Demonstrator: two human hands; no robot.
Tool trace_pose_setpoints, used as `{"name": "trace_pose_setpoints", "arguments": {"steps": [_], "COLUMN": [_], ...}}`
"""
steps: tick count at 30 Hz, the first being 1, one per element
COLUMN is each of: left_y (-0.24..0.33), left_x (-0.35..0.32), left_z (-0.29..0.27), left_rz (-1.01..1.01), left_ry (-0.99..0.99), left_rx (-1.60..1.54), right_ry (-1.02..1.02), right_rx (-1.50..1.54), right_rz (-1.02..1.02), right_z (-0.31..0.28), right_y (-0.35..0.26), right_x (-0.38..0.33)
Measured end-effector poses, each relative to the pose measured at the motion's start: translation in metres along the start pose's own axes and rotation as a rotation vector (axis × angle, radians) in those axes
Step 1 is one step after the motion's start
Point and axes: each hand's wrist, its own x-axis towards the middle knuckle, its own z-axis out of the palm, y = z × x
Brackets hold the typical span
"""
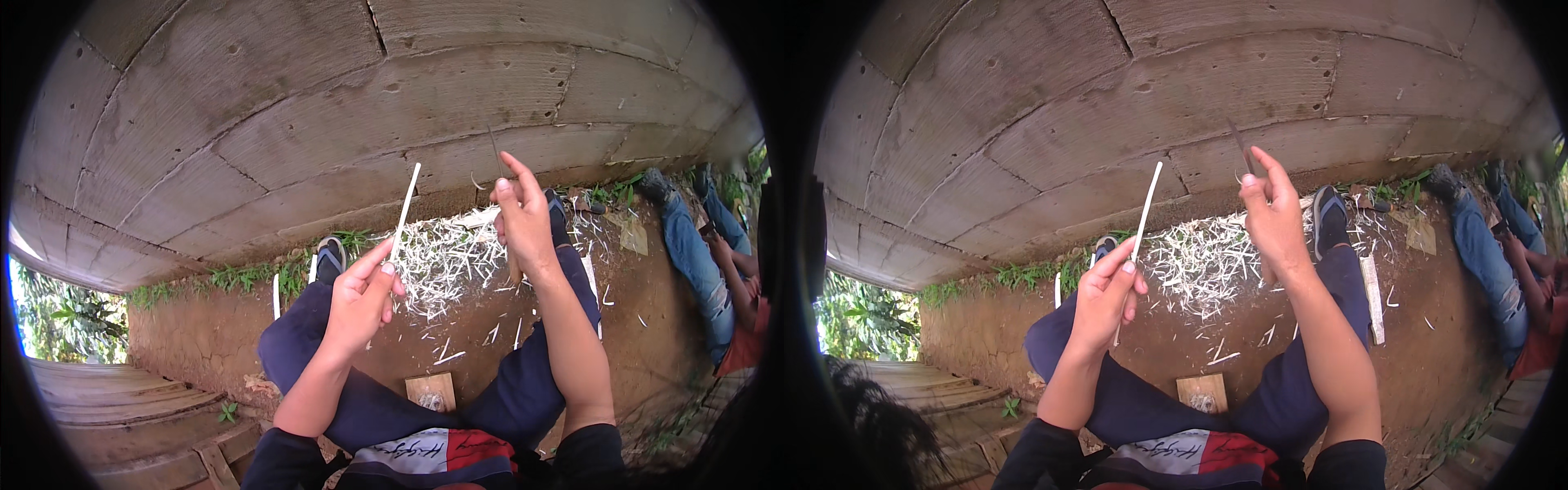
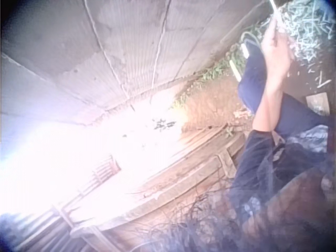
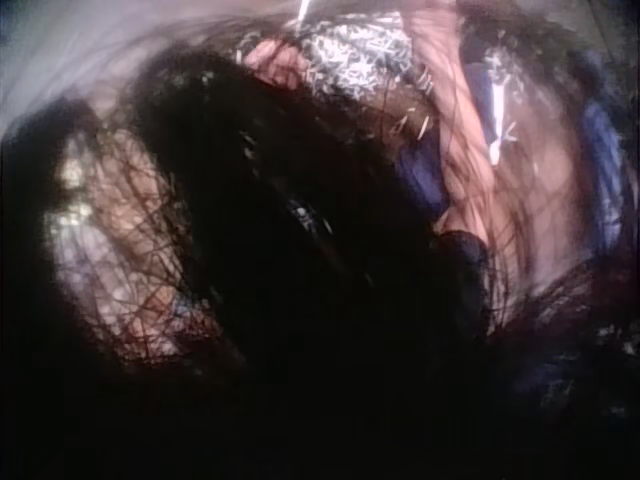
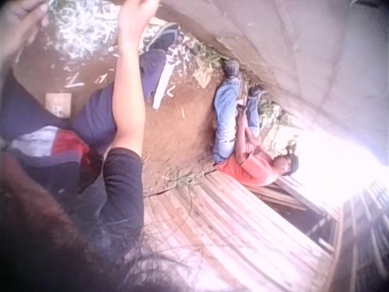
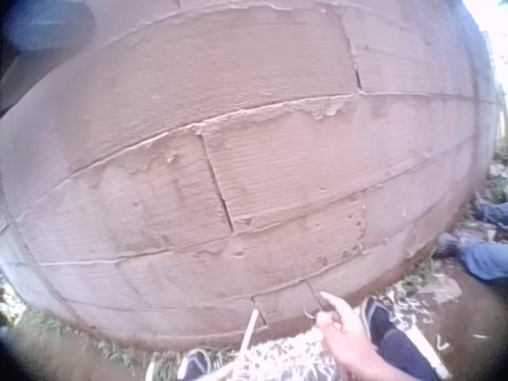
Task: The person sits on the ground and uses a curved knife to shave thin strips from a long, thin stick. They hold the stick in one hand and the knife in the other, repeatedly scraping the surface to create wood shavings that accumulate on the ground.
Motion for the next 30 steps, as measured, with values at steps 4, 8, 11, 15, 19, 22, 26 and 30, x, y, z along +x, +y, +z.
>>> {"name": "trace_pose_setpoints", "arguments": {"steps": [4,8,11,15,19,22,26,30], "left_y": [-0.003,-0.004,-0.002,0.000,-0.002,-0.003,-0.002,0.001], "left_x": [0.009,0.012,0.012,0.014,0.012,0.010,0.007,0.004], "left_z": [0.004,0.012,0.014,0.014,0.012,0.011,0.008,0.007], "left_rz": [0.042,0.146,0.155,0.162,0.057,0.142,0.129,0.122], "left_ry": [-0.005,0.052,0.033,0.046,0.054,0.053,0.043,0.073], "left_rx": [0.019,-0.022,-0.025,0.018,0.050,0.156,0.183,0.199], "right_ry": [-0.263,-0.376,-0.435,-0.418,-0.191,0.030,0.262,0.234], "right_rx": [0.476,0.434,0.495,0.464,0.492,0.613,0.786,0.793], "right_rz": [0.184,0.367,0.312,0.260,0.190,0.121,0.073,0.086], "right_z": [0.021,0.045,0.058,0.062,0.045,0.011,-0.028,-0.042], "right_y": [-0.011,-0.015,-0.010,-0.006,-0.013,-0.021,-0.023,-0.023], "right_x": [-0.017,-0.031,-0.036,-0.032,-0.008,0.021,0.040,0.041]}}
